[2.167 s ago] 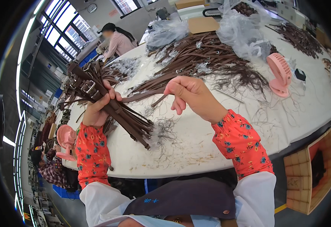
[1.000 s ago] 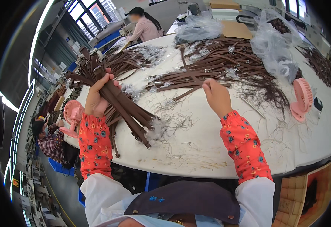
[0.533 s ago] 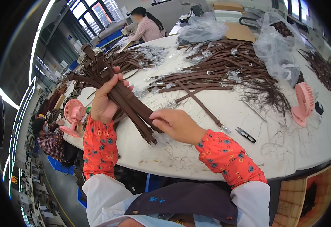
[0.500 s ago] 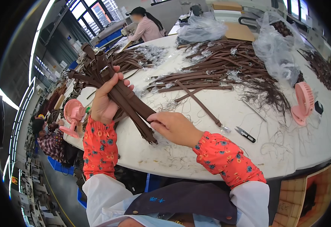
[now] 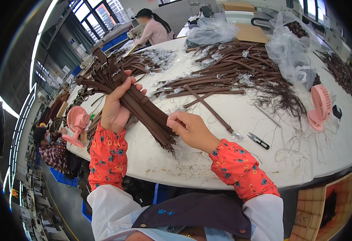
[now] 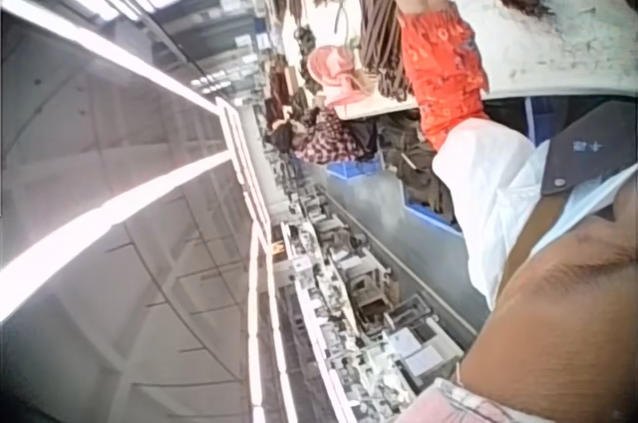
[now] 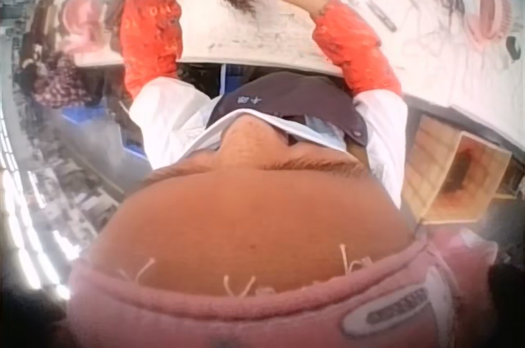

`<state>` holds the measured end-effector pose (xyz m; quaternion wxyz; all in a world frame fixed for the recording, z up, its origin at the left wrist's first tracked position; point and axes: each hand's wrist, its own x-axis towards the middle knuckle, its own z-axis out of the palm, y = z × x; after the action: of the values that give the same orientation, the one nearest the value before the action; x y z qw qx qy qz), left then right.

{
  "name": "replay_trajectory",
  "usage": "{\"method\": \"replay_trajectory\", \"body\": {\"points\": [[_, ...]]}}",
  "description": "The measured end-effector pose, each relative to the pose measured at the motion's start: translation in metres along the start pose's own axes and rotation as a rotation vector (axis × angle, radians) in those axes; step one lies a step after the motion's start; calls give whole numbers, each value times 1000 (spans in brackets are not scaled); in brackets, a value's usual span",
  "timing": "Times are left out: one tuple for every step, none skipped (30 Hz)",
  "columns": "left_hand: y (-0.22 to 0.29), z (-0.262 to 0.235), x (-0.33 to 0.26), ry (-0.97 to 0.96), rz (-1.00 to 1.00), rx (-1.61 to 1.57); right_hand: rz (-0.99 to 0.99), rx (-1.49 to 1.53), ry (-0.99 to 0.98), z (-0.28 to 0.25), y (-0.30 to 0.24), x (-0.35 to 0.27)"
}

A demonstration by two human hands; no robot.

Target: The person uses a metal tool to attach metal buckles to brown leather straps at a factory workstation. They repeatedly thread the strap ends through the buckle loops and secure them, then gather the finished belts into a bundle.

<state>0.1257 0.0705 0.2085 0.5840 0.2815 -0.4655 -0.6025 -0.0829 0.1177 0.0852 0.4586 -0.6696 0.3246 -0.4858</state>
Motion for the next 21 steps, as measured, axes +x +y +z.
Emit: {"method": "replay_trajectory", "body": {"points": [[-1, 0, 0, -9, -12, -1, 24, 65, -5, -2, 0, -1], [-2, -1, -1, -18, -23, -2, -42, 15, 7, 0, 0, -2], [-2, -1, -1, -27, -36, -1, -107, -34, 20, 7, -1, -3], [-4, -1, -1, -26, -31, -18, -172, -83, 32, 14, -1, -3], [-7, 1, 0, -26, -26, -36, -152, -93, -22, 20, -2, -3], [-7, 4, 0, -26, -17, -52, -179, -141, 13, 25, -2, -2], [-8, 8, 0, -14, -1, -62, -207, -190, 48, 31, 0, -2], [-8, 12, -1, -3, 14, -72, -234, -239, 84, 35, 0, -2], [-9, 13, -2, 13, 28, -83, -210, -211, 115, 39, 0, -2], [-10, 12, -2, 22, 35, -110, -190, -210, 126, 39, -2, -1], [-11, 11, -1, 31, 43, -137, -170, -208, 136, 39, -5, -1], [-12, 10, -1, 39, 50, -165, -149, -207, 147, 40, -7, -1], [-12, 8, -1, 43, 49, -165, -170, -228, 181, 39, -6, -1], [-11, 6, 0, 46, 48, -164, -191, -249, 215, 38, -5, -2], [-12, 4, 1, 47, 48, -169, -211, -276, 249, 36, -4, -3], [-14, 3, 1, 57, 62, -149, -191, -249, 253, 33, -4, -3], [-15, 2, 1, 68, 77, -130, -171, -222, 257, 30, -5, -4], [-16, 1, 0, 82, 91, -105, -152, -190, 260, 28, -7, -4], [-16, 1, -1, 90, 97, -81, -113, -166, 255, 25, -10, -5], [-15, 3, -3, 97, 102, -56, -73, -143, 249, 20, -16, -6], [-15, 4, -5, 103, 109, -33, -35, -121, 245, 16, -19, -7]]}}
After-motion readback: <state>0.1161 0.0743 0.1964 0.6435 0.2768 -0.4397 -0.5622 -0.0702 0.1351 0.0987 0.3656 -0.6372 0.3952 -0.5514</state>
